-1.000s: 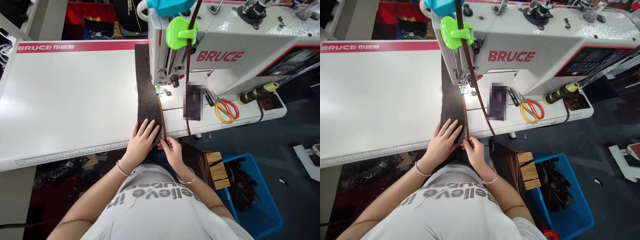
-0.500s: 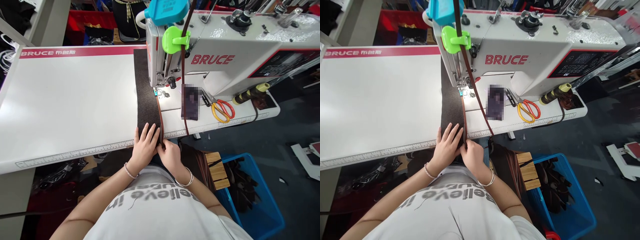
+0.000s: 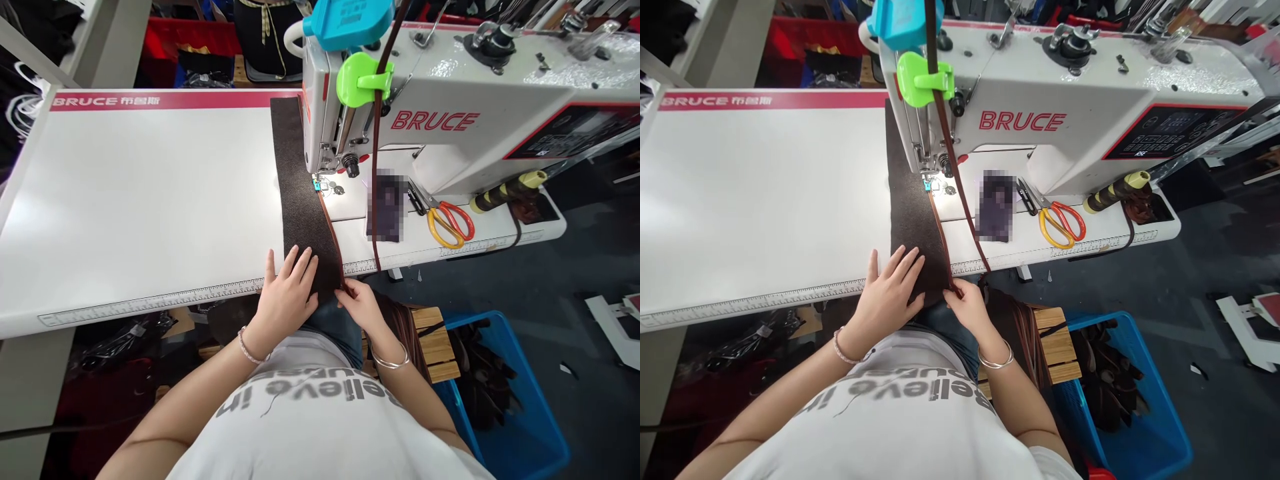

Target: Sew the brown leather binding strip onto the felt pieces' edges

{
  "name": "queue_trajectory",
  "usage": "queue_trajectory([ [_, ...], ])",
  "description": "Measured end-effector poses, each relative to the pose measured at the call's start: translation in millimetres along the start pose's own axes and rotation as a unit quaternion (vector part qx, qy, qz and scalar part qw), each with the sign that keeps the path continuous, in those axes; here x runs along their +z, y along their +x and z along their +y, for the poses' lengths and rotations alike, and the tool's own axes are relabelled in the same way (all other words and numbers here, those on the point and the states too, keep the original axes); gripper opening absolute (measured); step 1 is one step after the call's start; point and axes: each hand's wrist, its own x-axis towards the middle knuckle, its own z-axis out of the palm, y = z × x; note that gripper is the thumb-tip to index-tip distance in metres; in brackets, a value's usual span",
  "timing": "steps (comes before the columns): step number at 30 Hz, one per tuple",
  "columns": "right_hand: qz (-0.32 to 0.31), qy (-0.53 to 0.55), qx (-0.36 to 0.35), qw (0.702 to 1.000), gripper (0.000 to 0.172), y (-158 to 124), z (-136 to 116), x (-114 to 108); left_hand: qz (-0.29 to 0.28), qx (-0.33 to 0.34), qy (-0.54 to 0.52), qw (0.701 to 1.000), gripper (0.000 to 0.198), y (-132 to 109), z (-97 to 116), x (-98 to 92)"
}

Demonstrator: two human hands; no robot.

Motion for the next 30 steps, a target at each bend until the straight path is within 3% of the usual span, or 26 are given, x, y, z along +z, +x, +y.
queue_trajectory([
  [3,-0.004,-0.070,-0.029,0.997,0.025,-7,-4,7,0.014,-0.017,0.013,1.000,0.048,6,4,-2.3],
  [7,0.018,-0.132,-0.055,0.989,0.023,-14,-11,5,0.044,-0.021,0.012,0.999,0.047,20,8,11.8],
  [10,0.043,-0.085,-0.050,0.994,0.029,-18,-11,-2,0.050,-0.006,0.014,0.999,0.052,24,8,24.3],
  [14,0.005,-0.020,-0.076,0.997,0.035,-23,-9,-2,0.051,0.010,0.026,0.998,0.053,20,6,30.5],
  [19,-0.022,0.038,-0.072,0.996,0.037,-20,-8,11,0.065,0.020,0.037,0.997,0.051,20,5,30.7],
  [25,0.013,0.075,-0.055,0.996,0.039,-11,-5,12,0.058,0.024,0.014,0.998,0.047,25,0,27.4],
  [30,0.005,0.086,-0.049,0.995,0.039,-7,-6,11,0.066,0.028,0.014,0.997,0.043,27,-4,24.4],
])
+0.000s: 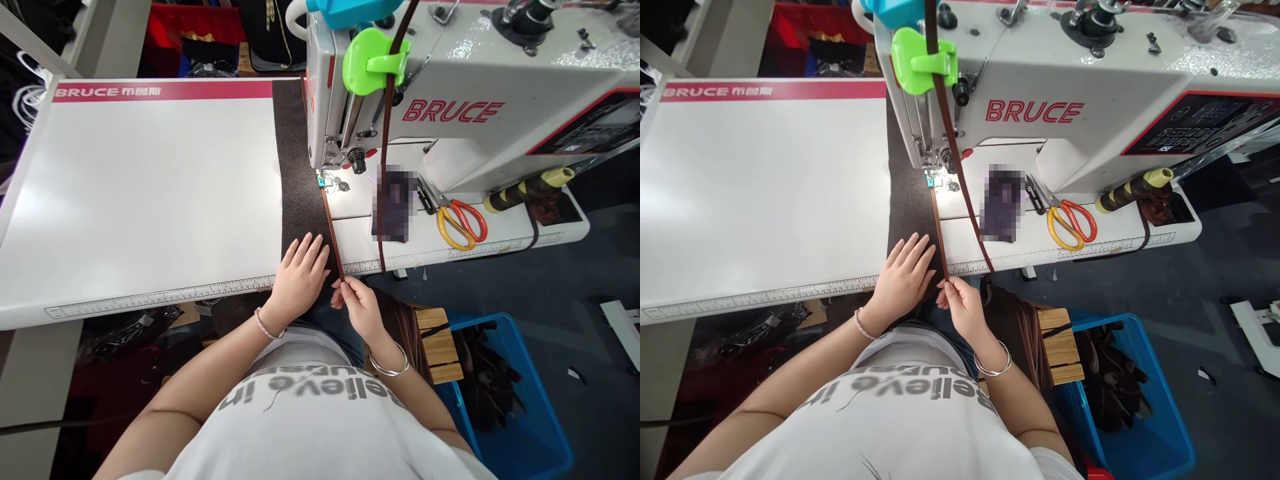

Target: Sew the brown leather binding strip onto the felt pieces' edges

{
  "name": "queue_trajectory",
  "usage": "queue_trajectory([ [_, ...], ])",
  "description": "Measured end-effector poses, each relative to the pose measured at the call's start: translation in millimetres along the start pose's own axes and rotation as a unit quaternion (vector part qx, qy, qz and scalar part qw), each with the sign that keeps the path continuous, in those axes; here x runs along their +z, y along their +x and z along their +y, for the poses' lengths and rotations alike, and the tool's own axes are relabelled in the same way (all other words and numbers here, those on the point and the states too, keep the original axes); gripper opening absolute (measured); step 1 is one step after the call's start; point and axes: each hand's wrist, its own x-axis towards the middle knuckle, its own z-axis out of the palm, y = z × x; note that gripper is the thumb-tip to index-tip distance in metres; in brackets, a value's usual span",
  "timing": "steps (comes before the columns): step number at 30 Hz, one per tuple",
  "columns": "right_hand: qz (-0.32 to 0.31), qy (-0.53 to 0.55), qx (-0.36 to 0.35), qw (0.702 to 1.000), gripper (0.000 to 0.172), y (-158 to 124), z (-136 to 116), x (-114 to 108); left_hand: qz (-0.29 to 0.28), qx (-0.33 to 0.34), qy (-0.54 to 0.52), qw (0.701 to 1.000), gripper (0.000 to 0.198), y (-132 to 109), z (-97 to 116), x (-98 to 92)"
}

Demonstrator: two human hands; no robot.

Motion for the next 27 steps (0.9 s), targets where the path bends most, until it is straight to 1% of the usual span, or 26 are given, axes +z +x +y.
queue_trajectory([
  [9,-0.008,0.024,0.001,1.000,0.042,5.6,1.6,4.1,0.019,0.016,0.014,1.000,0.040,1.6,-4.5,2.6],
  [15,-0.008,0.030,0.004,0.999,0.042,7.4,2.8,3.8,0.029,-0.001,0.017,0.999,0.041,5.5,-3.3,1.6],
  [20,-0.011,0.034,0.007,0.999,0.042,8.0,1.2,4.3,0.026,0.002,0.008,1.000,0.041,6.7,-2.8,2.3],
  [27,-0.005,0.038,0.004,0.999,0.042,10.3,-1.2,5.3,0.011,0.001,-0.001,1.000,0.046,7.9,-1.5,1.2],
])
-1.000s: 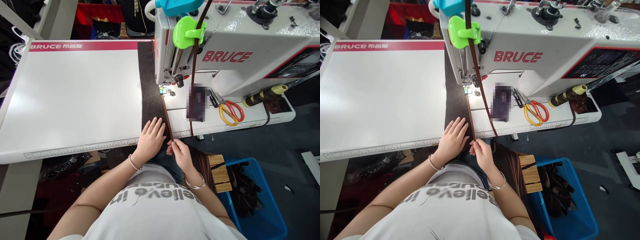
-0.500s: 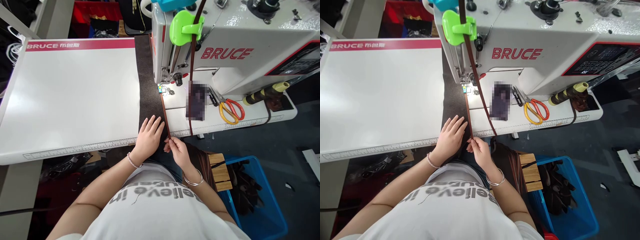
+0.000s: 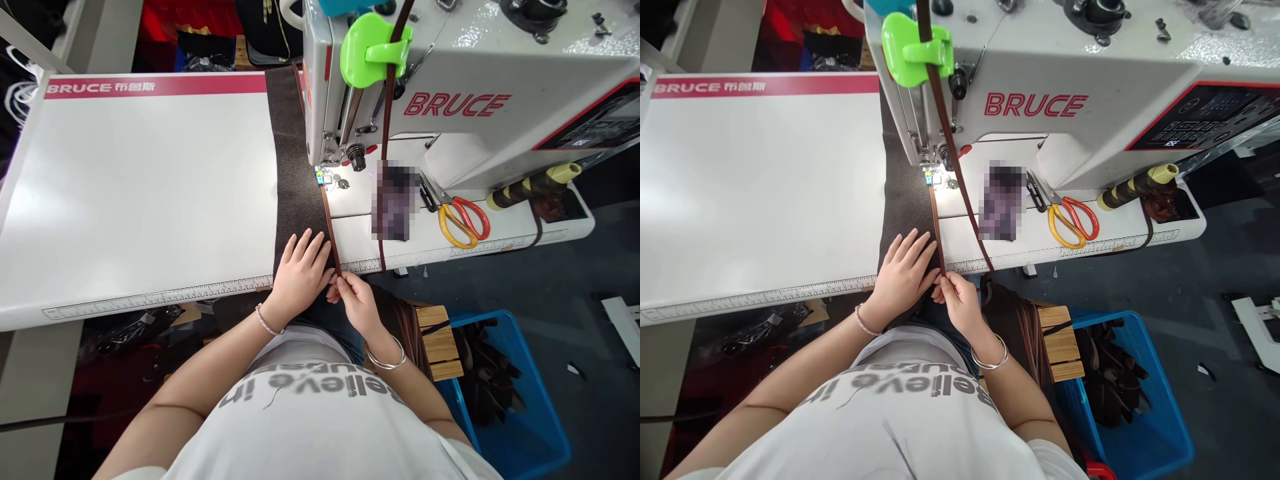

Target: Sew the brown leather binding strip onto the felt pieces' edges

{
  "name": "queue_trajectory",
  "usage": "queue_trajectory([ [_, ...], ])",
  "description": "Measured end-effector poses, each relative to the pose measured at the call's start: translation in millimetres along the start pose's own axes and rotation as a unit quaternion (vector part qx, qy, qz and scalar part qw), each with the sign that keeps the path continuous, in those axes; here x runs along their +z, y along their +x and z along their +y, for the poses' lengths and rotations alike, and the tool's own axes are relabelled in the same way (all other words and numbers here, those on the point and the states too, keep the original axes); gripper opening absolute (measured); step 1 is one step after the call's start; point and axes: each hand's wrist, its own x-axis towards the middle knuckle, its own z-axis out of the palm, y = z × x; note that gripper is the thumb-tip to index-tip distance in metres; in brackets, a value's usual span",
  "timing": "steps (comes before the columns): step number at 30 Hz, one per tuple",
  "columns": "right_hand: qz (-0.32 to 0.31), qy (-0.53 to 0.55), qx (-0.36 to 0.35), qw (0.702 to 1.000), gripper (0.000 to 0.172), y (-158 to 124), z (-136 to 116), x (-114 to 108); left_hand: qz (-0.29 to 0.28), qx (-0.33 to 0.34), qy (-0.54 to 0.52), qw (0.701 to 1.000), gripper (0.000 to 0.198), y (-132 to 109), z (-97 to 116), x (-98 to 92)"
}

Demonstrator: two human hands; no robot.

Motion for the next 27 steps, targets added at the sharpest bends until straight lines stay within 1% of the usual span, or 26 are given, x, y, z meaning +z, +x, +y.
queue_trajectory([
  [10,0.014,0.001,0.002,1.000,0.040,-2.9,1.1,0.1,-0.007,-0.001,0.003,1.000,0.054,2.7,-0.9,0.5],
  [15,0.026,0.008,-0.004,1.000,0.039,-2.6,-0.3,1.1,-0.011,-0.014,0.002,1.000,0.052,1.4,-5.2,-2.6],
  [19,0.020,0.010,-0.006,1.000,0.039,-1.1,-0.4,1.7,-0.011,-0.025,0.002,1.000,0.046,0.7,-7.9,-4.9],
  [23,0.011,0.010,-0.006,1.000,0.040,0.2,-0.1,3.7,-0.008,-0.025,-0.001,1.000,0.041,-0.3,-6.0,-4.6],
  [27,0.009,0.006,-0.006,1.000,0.040,0.7,-0.7,5.4,-0.008,-0.026,-0.010,1.000,0.042,-1.6,-3.8,-3.3],
])
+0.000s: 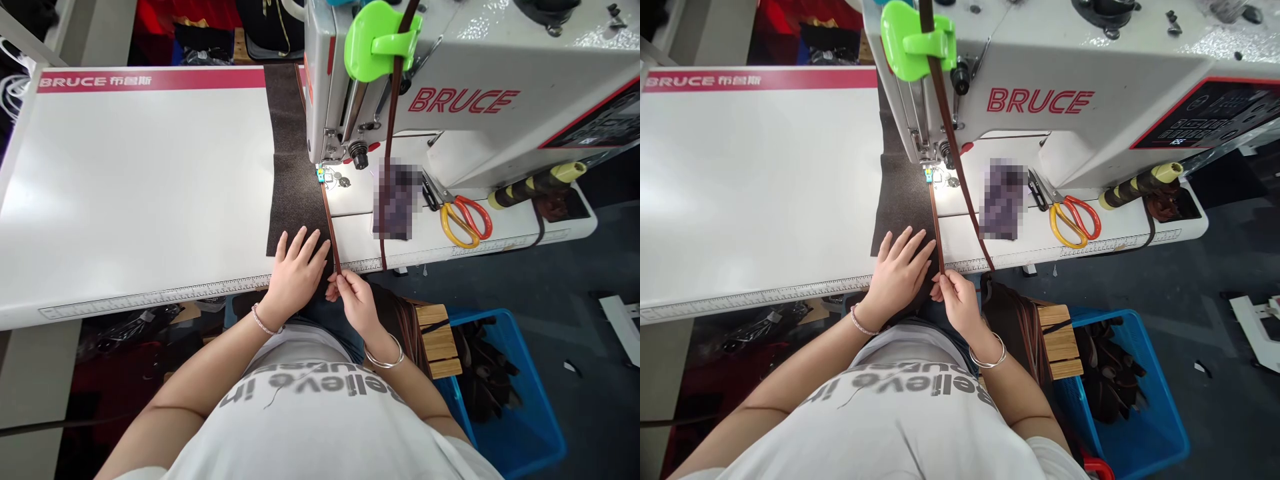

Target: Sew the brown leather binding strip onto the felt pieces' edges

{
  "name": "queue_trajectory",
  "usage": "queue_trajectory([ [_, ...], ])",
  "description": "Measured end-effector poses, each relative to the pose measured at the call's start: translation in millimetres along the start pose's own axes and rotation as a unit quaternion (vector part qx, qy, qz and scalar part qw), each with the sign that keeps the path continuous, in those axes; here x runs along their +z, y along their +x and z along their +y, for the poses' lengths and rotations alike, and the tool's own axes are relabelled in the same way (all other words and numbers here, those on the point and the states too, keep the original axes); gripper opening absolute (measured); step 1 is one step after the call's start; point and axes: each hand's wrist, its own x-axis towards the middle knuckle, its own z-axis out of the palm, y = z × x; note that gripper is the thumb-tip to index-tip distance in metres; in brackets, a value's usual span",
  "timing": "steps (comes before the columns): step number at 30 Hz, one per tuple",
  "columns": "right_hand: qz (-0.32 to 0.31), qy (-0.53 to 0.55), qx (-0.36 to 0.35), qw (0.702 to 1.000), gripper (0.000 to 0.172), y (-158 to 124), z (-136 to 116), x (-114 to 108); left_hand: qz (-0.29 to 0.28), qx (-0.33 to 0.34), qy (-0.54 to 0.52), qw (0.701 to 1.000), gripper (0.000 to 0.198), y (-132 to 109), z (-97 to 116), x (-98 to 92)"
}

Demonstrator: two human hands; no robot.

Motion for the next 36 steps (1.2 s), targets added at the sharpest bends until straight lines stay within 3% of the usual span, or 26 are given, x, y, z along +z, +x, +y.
queue_trajectory([
  [36,-0.007,-0.017,-0.010,1.000,0.040,4.0,-4.9,-0.7,-0.018,0.009,-0.017,1.000,0.045,3.2,-0.5,0.6],
])
